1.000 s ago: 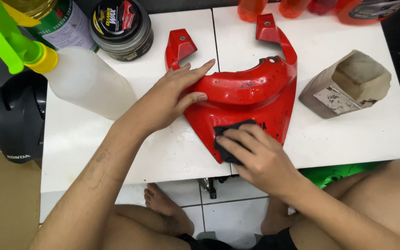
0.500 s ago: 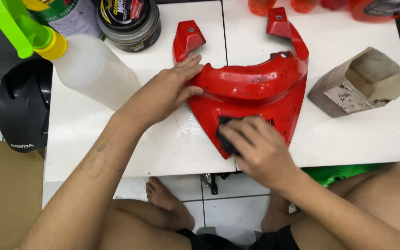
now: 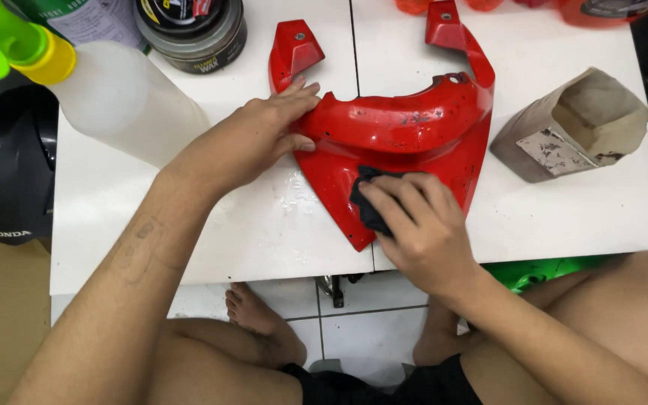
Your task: The person scrubs a red Yamaha motorcycle part with a purple sponge and then wipes it with a black cloth. The person is sitting on the floor in front of a white table with various cleaning supplies.
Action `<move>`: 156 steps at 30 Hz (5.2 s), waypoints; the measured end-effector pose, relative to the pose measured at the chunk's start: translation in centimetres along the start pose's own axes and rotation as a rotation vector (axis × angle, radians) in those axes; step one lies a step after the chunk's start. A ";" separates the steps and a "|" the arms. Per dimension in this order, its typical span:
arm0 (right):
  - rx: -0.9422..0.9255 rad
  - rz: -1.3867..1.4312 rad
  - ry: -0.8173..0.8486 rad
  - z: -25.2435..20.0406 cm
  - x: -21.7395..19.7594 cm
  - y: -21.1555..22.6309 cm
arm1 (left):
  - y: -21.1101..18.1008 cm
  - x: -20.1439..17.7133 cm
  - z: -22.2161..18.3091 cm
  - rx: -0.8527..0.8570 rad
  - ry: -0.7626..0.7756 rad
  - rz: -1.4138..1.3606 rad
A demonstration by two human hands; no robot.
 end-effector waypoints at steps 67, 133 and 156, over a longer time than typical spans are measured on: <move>0.013 -0.125 -0.090 5.9 2.2 -1.1 | -1.2 -1.0 -1.4 -0.089 -0.017 0.061; 0.233 0.414 -0.094 -6.1 -2.8 -4.5 | -1.2 0.2 0.0 -0.104 -0.224 0.212; 0.158 0.440 -0.020 -3.9 -1.8 -4.6 | -4.2 2.1 -0.6 -0.084 -0.267 -0.078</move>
Point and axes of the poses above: each hand's wrist, its own z-axis towards the middle knuckle, its own x-axis out of the palm, y = z × x, the point moved 8 cm from there along z, towards the middle knuckle, and after that the axes turned 11 degrees about -x, right-handed, at the moved point
